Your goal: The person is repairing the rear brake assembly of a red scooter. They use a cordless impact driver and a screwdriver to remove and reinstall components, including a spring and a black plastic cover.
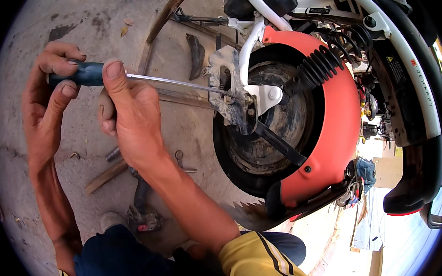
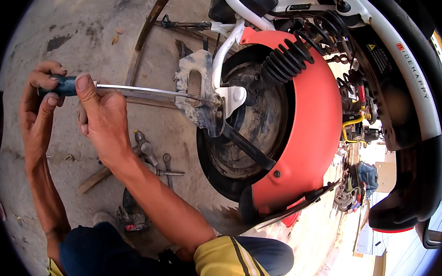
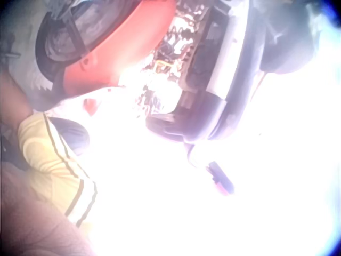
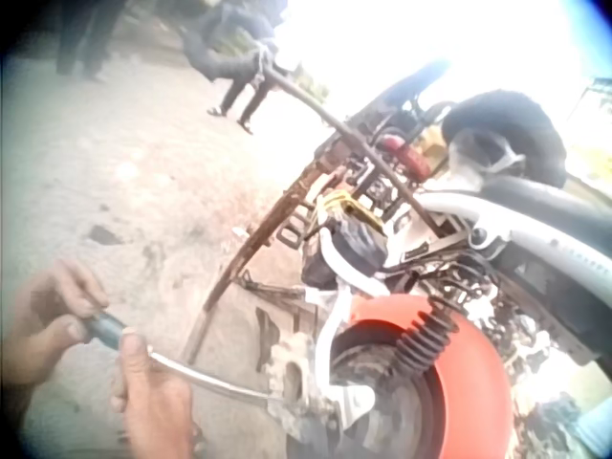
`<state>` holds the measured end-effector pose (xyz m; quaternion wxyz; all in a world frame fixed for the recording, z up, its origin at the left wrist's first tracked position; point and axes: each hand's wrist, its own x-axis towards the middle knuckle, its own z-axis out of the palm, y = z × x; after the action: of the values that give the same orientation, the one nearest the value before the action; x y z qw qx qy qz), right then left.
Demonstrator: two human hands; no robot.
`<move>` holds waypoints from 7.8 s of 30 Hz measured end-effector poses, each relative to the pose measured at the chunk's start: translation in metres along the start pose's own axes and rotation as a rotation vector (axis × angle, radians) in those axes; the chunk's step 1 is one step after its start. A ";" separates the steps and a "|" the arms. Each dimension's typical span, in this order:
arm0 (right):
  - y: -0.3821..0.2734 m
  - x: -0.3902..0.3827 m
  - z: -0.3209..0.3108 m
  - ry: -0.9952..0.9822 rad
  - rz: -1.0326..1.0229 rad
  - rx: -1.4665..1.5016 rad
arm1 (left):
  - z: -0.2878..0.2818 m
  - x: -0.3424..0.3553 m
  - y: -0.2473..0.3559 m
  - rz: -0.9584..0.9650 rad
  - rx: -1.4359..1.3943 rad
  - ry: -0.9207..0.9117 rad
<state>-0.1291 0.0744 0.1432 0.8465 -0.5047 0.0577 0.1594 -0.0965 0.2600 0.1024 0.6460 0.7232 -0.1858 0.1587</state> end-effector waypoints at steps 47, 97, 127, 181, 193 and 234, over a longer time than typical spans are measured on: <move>0.016 0.011 -0.011 0.050 -0.160 0.353 | 0.028 0.009 0.028 -0.494 -0.124 0.091; 0.013 0.002 -0.002 0.137 -0.131 0.125 | 0.016 -0.001 0.027 -0.082 -0.161 -0.002; 0.012 -0.001 -0.002 0.114 -0.057 0.210 | 0.011 0.002 0.026 -0.525 -0.177 -0.016; -0.017 0.043 0.016 0.341 -0.930 -1.709 | 0.043 0.044 0.010 -0.089 -1.585 0.152; -0.027 0.036 0.013 0.212 -0.589 -1.807 | 0.056 0.038 0.015 -0.313 -1.471 0.413; 0.189 -0.132 -0.198 0.455 -0.183 -1.496 | 0.190 0.031 -0.105 -0.111 0.560 -0.661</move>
<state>-0.3025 -0.0436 -0.0767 0.2590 -0.9635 0.0650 -0.0218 -0.0210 0.0797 0.0031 0.3385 0.8912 -0.2932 -0.0719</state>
